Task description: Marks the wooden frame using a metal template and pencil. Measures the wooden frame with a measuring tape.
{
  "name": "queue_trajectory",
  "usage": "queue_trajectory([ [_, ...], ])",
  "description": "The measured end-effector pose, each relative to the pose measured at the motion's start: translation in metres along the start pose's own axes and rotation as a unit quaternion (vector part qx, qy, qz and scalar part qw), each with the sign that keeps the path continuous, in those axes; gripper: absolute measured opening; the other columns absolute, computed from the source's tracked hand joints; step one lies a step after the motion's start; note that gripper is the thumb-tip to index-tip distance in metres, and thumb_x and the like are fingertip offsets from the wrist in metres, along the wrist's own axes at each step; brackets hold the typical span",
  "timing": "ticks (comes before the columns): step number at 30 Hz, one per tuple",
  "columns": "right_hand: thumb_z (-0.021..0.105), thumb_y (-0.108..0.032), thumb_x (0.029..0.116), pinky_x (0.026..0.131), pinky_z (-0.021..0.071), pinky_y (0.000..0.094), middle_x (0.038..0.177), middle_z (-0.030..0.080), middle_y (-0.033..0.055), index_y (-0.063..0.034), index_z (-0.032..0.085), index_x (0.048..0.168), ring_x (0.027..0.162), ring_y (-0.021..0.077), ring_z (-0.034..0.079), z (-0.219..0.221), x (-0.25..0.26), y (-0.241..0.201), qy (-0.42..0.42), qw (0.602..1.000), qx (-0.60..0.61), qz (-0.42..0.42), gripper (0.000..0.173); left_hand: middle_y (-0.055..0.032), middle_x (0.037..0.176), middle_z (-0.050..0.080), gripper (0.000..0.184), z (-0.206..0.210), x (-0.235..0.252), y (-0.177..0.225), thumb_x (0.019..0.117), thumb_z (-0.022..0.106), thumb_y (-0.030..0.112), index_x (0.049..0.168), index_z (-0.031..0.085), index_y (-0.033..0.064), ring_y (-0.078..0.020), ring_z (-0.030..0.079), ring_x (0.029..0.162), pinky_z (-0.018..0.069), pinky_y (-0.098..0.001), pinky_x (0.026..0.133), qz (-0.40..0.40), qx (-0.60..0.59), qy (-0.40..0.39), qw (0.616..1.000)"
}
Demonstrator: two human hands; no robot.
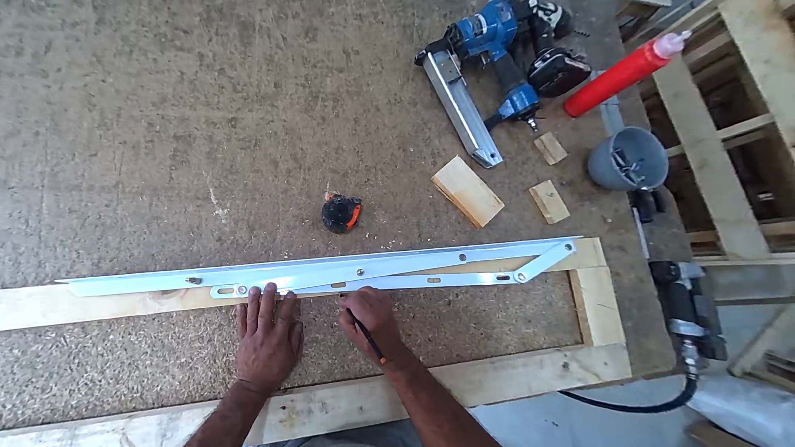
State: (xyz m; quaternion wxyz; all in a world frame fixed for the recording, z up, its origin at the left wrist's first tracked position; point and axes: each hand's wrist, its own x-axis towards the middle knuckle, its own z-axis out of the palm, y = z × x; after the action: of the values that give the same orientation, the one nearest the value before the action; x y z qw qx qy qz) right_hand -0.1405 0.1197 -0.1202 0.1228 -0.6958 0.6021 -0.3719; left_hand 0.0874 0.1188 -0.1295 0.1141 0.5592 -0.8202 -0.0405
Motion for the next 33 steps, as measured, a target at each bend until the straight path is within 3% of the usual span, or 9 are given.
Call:
queue_trajectory([
  [6,0.066,-0.014,0.087,0.073,0.059,0.0299,0.073,0.07,-0.0004,-0.0108,0.072,0.079,0.077,0.0146,0.07,0.003,0.001,-0.003,0.011,1.0,-0.021,0.002,0.01,-0.0218,0.16,0.04,0.054,0.002,0.0,-0.001,0.0992,0.05,0.041,0.147,0.058,0.0154,-0.0497,0.034,0.148,0.0275,-0.0708,0.116,-0.001,0.0,0.005,1.0],
  [12,0.067,-0.015,0.0875,0.077,0.0585,0.0314,0.074,0.07,-0.0009,-0.0109,0.073,0.08,0.079,0.0148,0.07,0.002,0.003,-0.009,-0.005,1.0,-0.019,0.023,0.011,-0.0228,0.159,0.042,0.054,0.001,0.0,-0.001,0.0996,0.049,0.04,0.145,0.059,0.0143,-0.0501,0.035,0.147,0.0279,-0.0698,0.117,-0.001,-0.007,0.008,1.0],
  [15,0.065,-0.018,0.0877,0.071,0.0556,0.0356,0.067,0.066,-0.0001,-0.0115,0.067,0.071,0.072,0.0171,0.067,-0.003,0.004,-0.014,-0.063,0.997,-0.009,0.045,0.018,-0.0219,0.159,0.041,0.053,0.003,-0.001,-0.002,0.0987,0.05,0.04,0.145,0.06,0.0152,-0.0491,0.034,0.148,0.0277,-0.0696,0.117,-0.002,-0.006,0.012,1.0],
  [17,0.061,-0.02,0.0885,0.074,0.0558,0.0411,0.064,0.064,0.0029,-0.0097,0.065,0.067,0.07,0.0207,0.068,-0.01,0.0,-0.019,-0.103,0.993,0.017,0.048,0.024,-0.0218,0.159,0.042,0.054,0.002,-0.001,-0.003,0.098,0.05,0.04,0.145,0.06,0.0153,-0.0495,0.035,0.148,0.0279,-0.0697,0.117,-0.002,-0.004,0.011,1.0],
  [21,0.057,-0.021,0.0879,0.074,0.0551,0.0388,0.061,0.062,0.0018,-0.0115,0.063,0.067,0.067,0.0194,0.066,-0.03,0.0,-0.04,-0.046,0.998,0.026,0.019,0.023,-0.0221,0.159,0.042,0.053,0.0,-0.001,-0.004,0.0981,0.05,0.04,0.144,0.061,0.0159,-0.0495,0.035,0.147,0.0277,-0.0696,0.117,-0.011,-0.003,0.002,1.0],
  [24,0.057,-0.02,0.0893,0.072,0.0551,0.0383,0.069,0.067,0.0021,-0.0107,0.068,0.077,0.072,0.0199,0.068,-0.032,0.001,-0.047,-0.047,0.999,0.018,0.011,0.019,-0.024,0.158,0.042,0.054,-0.003,0.002,-0.002,0.098,0.053,0.04,0.145,0.06,0.015,-0.0502,0.035,0.147,0.0272,-0.071,0.116,-0.012,-0.023,-0.011,1.0],
  [28,0.055,-0.016,0.0966,0.081,0.0592,0.0391,0.086,0.075,0.0051,-0.0076,0.075,0.102,0.084,0.0212,0.072,-0.008,-0.006,-0.059,-0.122,0.991,0.063,0.001,0.023,-0.0189,0.153,0.051,0.043,-0.017,-0.006,-0.019,0.0965,0.06,0.036,0.135,0.067,0.0179,-0.0429,0.041,0.146,0.0345,-0.0654,0.116,-0.011,-0.062,0.022,0.998],
  [31,0.057,-0.025,0.1012,0.085,0.0592,0.04,0.09,0.075,0.0068,-0.0069,0.076,0.101,0.088,0.022,0.073,0.014,0.0,-0.082,-0.15,0.982,0.111,0.004,0.027,-0.0168,0.147,0.057,0.036,-0.041,-0.016,-0.042,0.0964,0.061,0.032,0.126,0.073,0.0143,-0.041,0.046,0.142,0.0404,-0.0597,0.115,-0.062,-0.081,0.024,0.994],
  [33,0.055,-0.028,0.1025,0.082,0.0587,0.0404,0.085,0.074,0.0063,-0.0073,0.075,0.095,0.085,0.0214,0.072,0.032,0.01,-0.101,-0.147,0.98,0.133,0.001,0.03,-0.0166,0.143,0.06,0.038,-0.054,-0.024,-0.068,0.0966,0.061,0.032,0.126,0.072,0.0111,-0.0423,0.049,0.139,0.0419,-0.0594,0.113,-0.099,-0.079,0.017,0.992],
])
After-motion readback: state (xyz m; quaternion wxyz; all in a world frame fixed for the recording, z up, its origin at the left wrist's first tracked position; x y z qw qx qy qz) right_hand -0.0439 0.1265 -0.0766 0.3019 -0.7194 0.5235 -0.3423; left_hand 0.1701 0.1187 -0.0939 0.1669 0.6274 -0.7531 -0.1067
